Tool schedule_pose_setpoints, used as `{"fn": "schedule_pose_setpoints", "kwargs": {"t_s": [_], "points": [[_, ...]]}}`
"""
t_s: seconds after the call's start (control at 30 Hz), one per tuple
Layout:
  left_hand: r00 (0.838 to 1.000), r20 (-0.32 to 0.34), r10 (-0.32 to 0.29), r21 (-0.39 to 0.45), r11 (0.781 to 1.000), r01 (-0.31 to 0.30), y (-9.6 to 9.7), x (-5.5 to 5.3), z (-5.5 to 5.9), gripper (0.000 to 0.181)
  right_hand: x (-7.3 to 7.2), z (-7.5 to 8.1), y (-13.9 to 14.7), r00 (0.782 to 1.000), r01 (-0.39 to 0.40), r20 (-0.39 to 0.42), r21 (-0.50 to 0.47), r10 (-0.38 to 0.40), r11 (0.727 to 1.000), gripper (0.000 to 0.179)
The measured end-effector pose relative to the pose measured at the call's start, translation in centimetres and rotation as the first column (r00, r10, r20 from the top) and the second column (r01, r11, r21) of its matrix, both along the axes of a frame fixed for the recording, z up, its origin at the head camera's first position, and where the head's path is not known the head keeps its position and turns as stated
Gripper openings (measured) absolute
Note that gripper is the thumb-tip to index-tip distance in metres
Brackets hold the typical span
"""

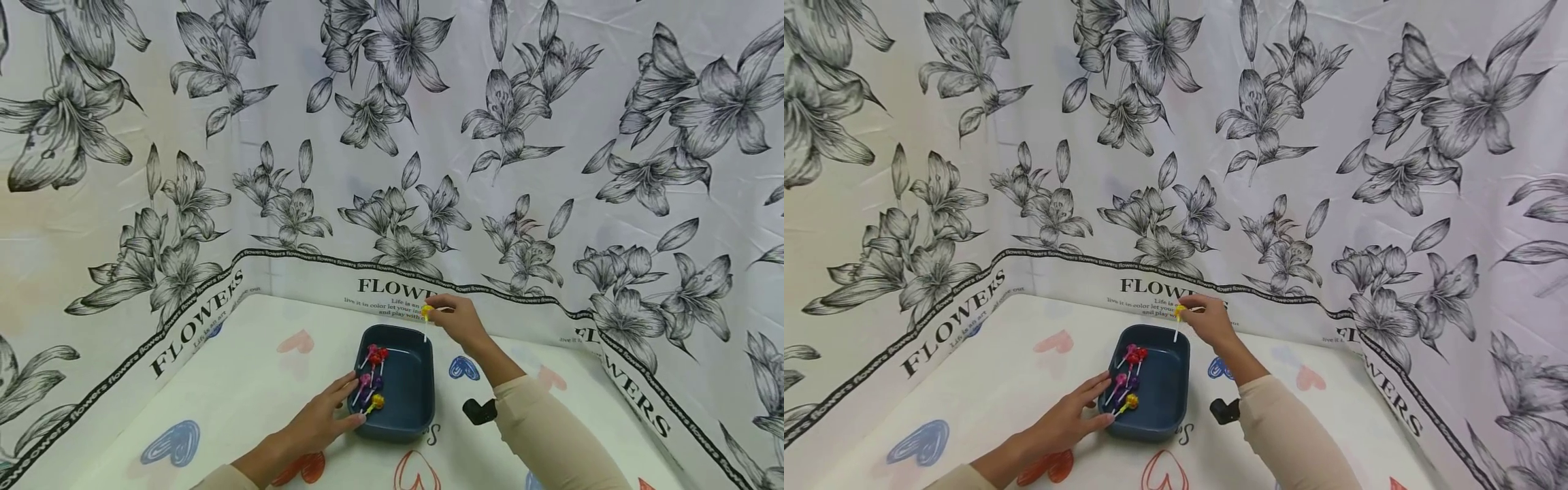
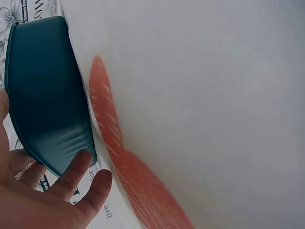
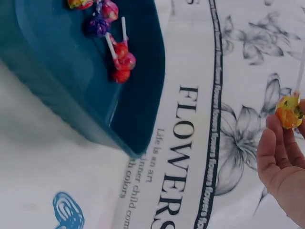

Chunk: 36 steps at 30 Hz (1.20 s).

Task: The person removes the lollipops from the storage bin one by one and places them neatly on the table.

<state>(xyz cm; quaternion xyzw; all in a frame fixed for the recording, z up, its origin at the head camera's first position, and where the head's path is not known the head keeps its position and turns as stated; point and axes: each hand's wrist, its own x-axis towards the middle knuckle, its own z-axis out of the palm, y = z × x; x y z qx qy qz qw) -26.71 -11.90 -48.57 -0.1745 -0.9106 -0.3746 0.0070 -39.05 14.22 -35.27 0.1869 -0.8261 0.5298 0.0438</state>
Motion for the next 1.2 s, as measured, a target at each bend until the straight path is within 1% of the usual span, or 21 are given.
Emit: {"fn": "schedule_pose_setpoints", "kwargs": {"t_s": [0.2, 0.37, 0.57, 0.7, 0.83, 0.97, 1.2], "points": [[1.0, 0.0, -0.002, -0.002, 1.0, 0.002, 0.2, -0.1, -0.1, 0.073, 0.1, 0.0, 2.3, 1.0, 0.019, -0.014, -0.049, -0.02, 0.999, 0.024], [1.0, -0.003, -0.011, 0.006, 1.0, 0.011, 0.3, 0.0, 0.0, 0.072, -0.2, -0.8, 4.0, 0.998, 0.062, 0.01, -0.093, -0.061, 0.994, 0.027], [1.0, -0.003, -0.005, -0.01, 1.0, 0.005, 0.3, 0.2, 0.2, 0.072, -0.6, -1.7, 5.3, 0.992, 0.125, 0.047, -0.105, -0.12, 0.987, 0.025], [1.0, 0.008, 0.006, -0.025, 1.0, -0.006, 0.3, 0.1, 0.2, 0.074, -0.9, -2.5, 5.7, 0.985, 0.166, 0.065, -0.091, -0.161, 0.982, 0.024], [1.0, 0.021, 0.023, -0.026, 0.999, -0.022, 0.3, -0.1, 0.1, 0.075, -1.3, -3.6, 6.2, 0.975, 0.206, 0.099, -0.073, -0.199, 0.976, 0.024], [0.999, 0.032, 0.03, -0.032, 0.999, -0.029, 0.3, -0.1, 0.0, 0.075, -1.9, -5.2, 6.6, 0.965, 0.235, 0.129, -0.057, -0.226, 0.97, 0.024], [0.999, 0.035, 0.025, -0.024, 0.999, -0.024, 0.4, -0.1, 0.1, 0.075, -2.9, -8.1, 7.1, 0.933, 0.311, 0.201, -0.024, -0.3, 0.95, 0.026]]}}
